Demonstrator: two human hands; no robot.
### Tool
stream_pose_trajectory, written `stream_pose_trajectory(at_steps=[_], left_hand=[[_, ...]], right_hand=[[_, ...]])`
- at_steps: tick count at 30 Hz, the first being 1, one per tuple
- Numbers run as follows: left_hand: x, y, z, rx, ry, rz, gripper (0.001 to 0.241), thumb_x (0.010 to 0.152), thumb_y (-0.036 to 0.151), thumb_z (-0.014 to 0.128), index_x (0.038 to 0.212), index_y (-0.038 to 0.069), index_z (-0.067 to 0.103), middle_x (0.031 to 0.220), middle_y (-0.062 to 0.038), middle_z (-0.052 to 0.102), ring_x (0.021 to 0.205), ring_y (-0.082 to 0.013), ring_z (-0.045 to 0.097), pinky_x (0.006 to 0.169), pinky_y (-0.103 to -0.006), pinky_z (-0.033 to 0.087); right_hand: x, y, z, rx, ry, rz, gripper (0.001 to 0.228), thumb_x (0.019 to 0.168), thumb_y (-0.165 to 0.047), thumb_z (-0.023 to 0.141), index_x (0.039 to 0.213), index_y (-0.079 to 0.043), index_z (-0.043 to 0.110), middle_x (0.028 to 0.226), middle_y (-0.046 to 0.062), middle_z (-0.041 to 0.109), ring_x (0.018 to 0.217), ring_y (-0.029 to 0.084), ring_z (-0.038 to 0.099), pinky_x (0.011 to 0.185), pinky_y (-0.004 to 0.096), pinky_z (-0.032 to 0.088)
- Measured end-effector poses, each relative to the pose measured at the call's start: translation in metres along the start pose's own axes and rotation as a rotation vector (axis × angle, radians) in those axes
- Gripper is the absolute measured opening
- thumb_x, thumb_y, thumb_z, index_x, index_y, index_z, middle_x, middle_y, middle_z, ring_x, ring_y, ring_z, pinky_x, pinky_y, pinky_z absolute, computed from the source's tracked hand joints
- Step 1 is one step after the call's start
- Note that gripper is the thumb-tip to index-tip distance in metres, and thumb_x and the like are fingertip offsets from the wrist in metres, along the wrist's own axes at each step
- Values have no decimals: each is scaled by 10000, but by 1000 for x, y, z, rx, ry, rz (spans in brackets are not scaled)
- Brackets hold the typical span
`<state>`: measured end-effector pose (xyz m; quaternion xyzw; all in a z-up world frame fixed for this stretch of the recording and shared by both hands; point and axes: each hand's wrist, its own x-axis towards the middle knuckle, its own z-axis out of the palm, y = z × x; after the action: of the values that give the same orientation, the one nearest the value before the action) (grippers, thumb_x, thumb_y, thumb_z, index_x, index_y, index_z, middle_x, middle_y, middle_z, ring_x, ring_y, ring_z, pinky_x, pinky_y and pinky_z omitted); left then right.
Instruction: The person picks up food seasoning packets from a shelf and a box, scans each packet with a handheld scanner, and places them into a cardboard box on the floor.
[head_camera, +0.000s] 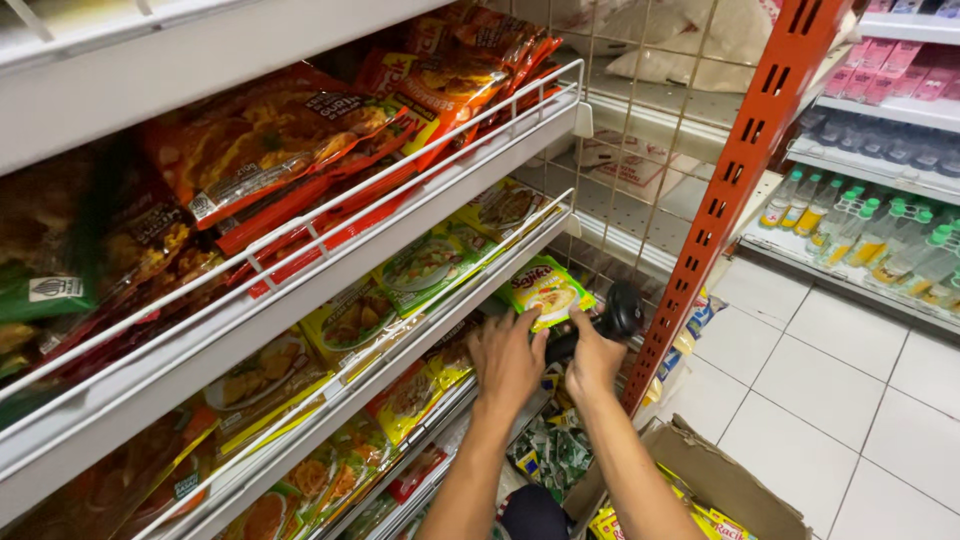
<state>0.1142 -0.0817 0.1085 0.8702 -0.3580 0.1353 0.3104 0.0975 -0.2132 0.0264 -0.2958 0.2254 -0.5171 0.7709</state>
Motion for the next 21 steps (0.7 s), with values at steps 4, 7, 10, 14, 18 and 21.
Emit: stream_pose_trajectory(at_steps=[4,7,10,14,18,21], left_hand=[[9,2,10,-11,-41,-53,403,927,286,671,1299,133,658,1273,-204,655,1176,-399,565,986,-634,363],[10,6,14,-27,-56,-59,492,888,309,701,1337,126,616,1321,-215,618,1231,-411,535,1015,-675,325],[11,7,15,-28,-95,-80,580,870,333,716,1390,127,564,1375,-232,570,1274,-418,506,1052,-694,291],[10,3,18,-21,-94,-78,602,874,345,714,1409,126,544,1428,-248,529,1291,-430,489,1059,-691,289],[13,0,21,-41,-53,-59,579,883,327,706,1402,118,553,1428,-253,535,1281,-433,498,1036,-685,321],[18,-1,20,-65,-111,-110,576,883,319,691,1400,108,549,1365,-228,579,1252,-426,522,989,-653,376]], right_hand=[[7,14,8,0,-9,-25,284,838,48,797,1002,-59,590,881,16,621,780,141,635,704,289,544],[1,8,18,-210,37,-19,217,827,-26,814,944,-47,632,829,9,633,710,138,606,627,304,501],[-2,3,24,-402,92,-16,204,818,-103,844,910,-33,675,809,15,667,673,138,591,606,317,481],[4,7,24,-445,75,-106,247,803,-171,871,911,-37,694,835,16,702,698,123,617,637,316,503],[14,12,24,-658,135,-109,284,785,-243,900,888,-50,719,822,39,731,705,152,660,693,338,523],[22,18,27,-704,124,-142,357,769,-273,924,876,-26,689,813,64,720,704,180,660,699,364,530]])
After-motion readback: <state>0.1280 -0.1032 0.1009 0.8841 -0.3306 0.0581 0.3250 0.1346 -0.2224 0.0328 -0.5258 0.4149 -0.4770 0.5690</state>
